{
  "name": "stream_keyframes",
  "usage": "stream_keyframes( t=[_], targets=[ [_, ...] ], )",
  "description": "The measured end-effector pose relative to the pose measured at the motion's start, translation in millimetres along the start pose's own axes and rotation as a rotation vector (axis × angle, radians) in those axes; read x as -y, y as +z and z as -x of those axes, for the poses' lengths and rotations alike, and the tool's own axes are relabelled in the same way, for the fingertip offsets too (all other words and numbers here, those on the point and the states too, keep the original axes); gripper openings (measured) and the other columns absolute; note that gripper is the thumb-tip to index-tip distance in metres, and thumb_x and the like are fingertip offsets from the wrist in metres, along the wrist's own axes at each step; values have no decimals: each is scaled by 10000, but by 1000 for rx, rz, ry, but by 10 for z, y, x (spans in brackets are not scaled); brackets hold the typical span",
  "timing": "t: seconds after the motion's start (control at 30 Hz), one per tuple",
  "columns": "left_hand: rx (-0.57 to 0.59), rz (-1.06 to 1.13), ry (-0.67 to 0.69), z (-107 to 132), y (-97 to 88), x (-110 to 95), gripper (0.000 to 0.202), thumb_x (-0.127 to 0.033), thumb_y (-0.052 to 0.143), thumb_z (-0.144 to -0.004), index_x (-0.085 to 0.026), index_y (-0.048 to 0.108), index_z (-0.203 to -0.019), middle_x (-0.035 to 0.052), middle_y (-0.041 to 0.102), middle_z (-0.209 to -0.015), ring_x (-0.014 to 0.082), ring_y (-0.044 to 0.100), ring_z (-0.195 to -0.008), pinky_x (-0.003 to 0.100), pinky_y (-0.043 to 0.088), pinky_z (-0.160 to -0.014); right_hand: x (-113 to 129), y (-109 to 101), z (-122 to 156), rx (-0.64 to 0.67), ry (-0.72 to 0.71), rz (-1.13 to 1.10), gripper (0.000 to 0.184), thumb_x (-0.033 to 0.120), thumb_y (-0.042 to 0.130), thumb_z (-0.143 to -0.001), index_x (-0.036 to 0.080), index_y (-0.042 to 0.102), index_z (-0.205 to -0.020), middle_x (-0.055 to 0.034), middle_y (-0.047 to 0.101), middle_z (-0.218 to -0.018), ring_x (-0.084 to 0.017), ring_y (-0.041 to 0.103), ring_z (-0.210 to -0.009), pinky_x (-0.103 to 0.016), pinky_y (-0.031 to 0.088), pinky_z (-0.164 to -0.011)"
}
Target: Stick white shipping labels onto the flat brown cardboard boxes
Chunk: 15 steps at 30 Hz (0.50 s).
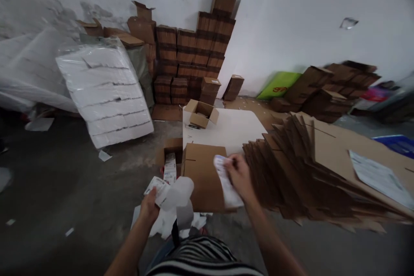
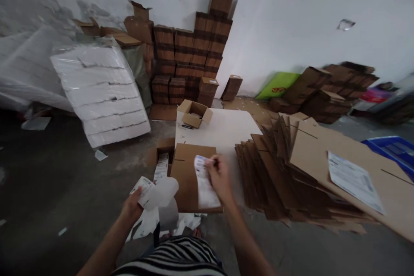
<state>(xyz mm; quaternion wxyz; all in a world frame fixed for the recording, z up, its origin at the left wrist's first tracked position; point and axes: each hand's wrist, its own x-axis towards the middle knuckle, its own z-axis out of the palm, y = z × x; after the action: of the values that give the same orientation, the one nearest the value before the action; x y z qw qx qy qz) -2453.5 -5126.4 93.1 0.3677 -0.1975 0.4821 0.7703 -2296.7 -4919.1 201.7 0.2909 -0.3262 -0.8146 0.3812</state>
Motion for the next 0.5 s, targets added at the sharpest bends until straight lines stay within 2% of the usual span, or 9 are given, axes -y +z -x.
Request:
stream_keyframes(
  t=[0.07, 0.1, 0.13, 0.2, 0.27, 0.3, 0.37, 0.4, 0.5],
  targets=[
    [82, -68, -23, 38, -9, 96, 264, -181, 467, -904, -68, 600, -1101, 88, 722, -727, 224, 702, -711, 337, 559, -706, -296, 297, -36, 74, 60, 91, 177, 337, 554, -773, 172, 564, -839, -42, 584, -797, -195, 549, -791, -312, 454, -747],
    [124, -103, -32, 65, 14, 156, 246, -200, 536, -876, -72, 629, -1065, 108, 733, -779, 245, 706, -775, 343, 557, -740, -434, 436, -7, 98, 66, 120, 236, 299, 629, -704, 166, 596, -897, -70, 616, -888, -230, 560, -890, -349, 442, -823],
    [159, -136, -38, 88, 45, 216, 235, -208, 604, -838, -75, 656, -1024, 124, 738, -830, 261, 702, -835, 345, 550, -777, -560, 547, 44, 113, 68, 165, 363, 265, 681, -648, 172, 610, -991, -101, 618, -1036, -268, 536, -1027, -389, 403, -915],
    [193, -191, -36, 102, 105, 318, 222, -193, 697, -767, -74, 690, -954, 146, 737, -904, 277, 686, -927, 337, 526, -854, -780, 655, 174, 137, 128, 256, 647, 227, 751, -566, 235, 566, -1187, -109, 473, -1360, -313, 365, -1286, -438, 254, -1069],
    [179, -228, -34, 79, 134, 374, 212, -162, 713, -750, -74, 698, -942, 152, 736, -926, 275, 675, -970, 335, 501, -906, -960, 625, 287, 124, 281, 316, 779, 250, 770, -549, 233, 508, -1282, -122, 315, -1490, -342, 221, -1381, -481, 156, -1115],
    [164, -240, -37, 62, 134, 382, 216, -158, 700, -763, -77, 694, -964, 151, 737, -925, 272, 674, -975, 342, 498, -915, -1030, 577, 325, 100, 376, 322, 785, 284, 762, -561, 177, 498, -1293, -172, 315, -1481, -370, 230, -1376, -511, 171, -1105],
    [141, -254, -49, 41, 122, 363, 244, -158, 636, -820, -84, 664, -1050, 147, 739, -922, 264, 680, -964, 363, 508, -907, -1106, 450, 361, 20, 529, 290, 753, 362, 708, -620, 36, 490, -1262, -287, 451, -1342, -415, 387, -1279, -547, 304, -1025],
    [135, -260, -56, 40, 117, 341, 262, -155, 593, -850, -82, 640, -1096, 145, 741, -909, 261, 688, -941, 374, 522, -887, -1101, 377, 364, -22, 563, 269, 718, 389, 669, -656, -4, 491, -1231, -303, 525, -1247, -408, 476, -1202, -530, 376, -970],
    [142, -275, -67, 80, 134, 257, 319, -141, 516, -887, -61, 573, -1191, 135, 744, -833, 264, 709, -847, 385, 566, -797, -870, 77, 345, -135, 547, 180, 521, 366, 560, -752, 52, 505, -1164, -201, 636, -1100, -274, 616, -1031, -374, 485, -874]
  ],
)
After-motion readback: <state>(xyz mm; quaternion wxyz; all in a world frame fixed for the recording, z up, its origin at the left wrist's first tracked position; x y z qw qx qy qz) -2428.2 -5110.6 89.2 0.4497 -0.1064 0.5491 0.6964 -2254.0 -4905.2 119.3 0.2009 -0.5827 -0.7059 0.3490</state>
